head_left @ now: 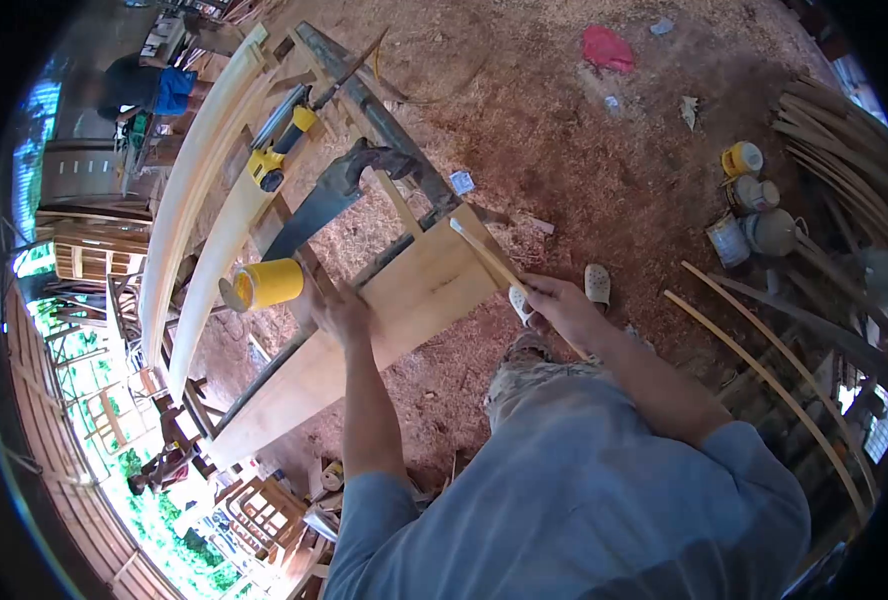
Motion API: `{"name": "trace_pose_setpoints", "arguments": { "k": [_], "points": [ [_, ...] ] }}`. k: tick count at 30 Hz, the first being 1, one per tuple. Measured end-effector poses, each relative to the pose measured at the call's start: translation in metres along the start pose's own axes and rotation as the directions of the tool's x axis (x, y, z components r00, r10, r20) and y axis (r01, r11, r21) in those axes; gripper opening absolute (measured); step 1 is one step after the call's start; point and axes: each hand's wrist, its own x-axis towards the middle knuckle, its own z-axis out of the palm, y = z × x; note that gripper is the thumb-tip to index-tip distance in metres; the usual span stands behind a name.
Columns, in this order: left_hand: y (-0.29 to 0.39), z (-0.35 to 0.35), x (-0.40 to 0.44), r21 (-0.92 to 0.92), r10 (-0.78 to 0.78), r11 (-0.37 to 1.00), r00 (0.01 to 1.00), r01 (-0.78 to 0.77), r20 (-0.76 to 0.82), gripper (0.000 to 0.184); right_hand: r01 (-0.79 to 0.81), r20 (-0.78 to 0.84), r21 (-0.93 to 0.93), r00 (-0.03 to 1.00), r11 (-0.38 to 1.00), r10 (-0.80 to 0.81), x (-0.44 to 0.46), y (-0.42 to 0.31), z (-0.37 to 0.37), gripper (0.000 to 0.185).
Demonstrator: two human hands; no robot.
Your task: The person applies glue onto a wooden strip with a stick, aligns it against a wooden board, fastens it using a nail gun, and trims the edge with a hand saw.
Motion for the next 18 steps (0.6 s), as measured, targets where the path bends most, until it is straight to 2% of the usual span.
{"name": "trace_pose_setpoints", "arguments": {
  "k": [2, 3, 4, 6, 9, 14, 18],
  "points": [
    [0.01, -0.022, 0.002, -0.246, -0.337, 0.922, 0.933, 0.301, -0.124, 0.072, 0.008, -0.034, -0.008, 0.999, 1.0, -0.008, 0.001, -0.006, 0.01, 0.045],
    [0.022, -0.033, 0.003, -0.209, -0.391, 0.904, 0.919, 0.374, -0.046, 0.074, 0.006, -0.041, -0.002, 0.999, 1.0, -0.006, 0.002, -0.008, 0.014, 0.045],
    [0.02, -0.031, 0.005, -0.202, -0.388, 0.906, 0.921, 0.373, -0.038, 0.074, 0.017, -0.063, -0.001, 0.998, 1.0, -0.017, 0.0, -0.009, 0.018, 0.046],
    [0.016, -0.026, 0.004, -0.068, -0.349, 0.936, 0.937, 0.346, -0.029, 0.074, 0.019, -0.078, -0.015, 0.997, 1.0, -0.02, 0.002, -0.006, 0.022, 0.046],
    [0.027, -0.043, 0.002, -0.048, -0.339, 0.939, 0.94, 0.341, 0.044, 0.07, 0.05, -0.106, -0.004, 0.993, 0.999, -0.051, 0.01, 0.0, 0.024, 0.047],
    [0.021, -0.037, 0.003, -0.041, -0.345, 0.938, 0.939, 0.345, 0.002, 0.065, -0.003, -0.105, 0.16, 0.994, 0.987, 0.02, 0.004, -0.008, 0.029, 0.048],
    [0.019, -0.031, 0.006, -0.044, -0.357, 0.934, 0.934, 0.356, -0.027, 0.063, -0.001, -0.101, 0.164, 0.995, 0.986, 0.017, 0.006, -0.002, 0.028, 0.048]
  ]
}}
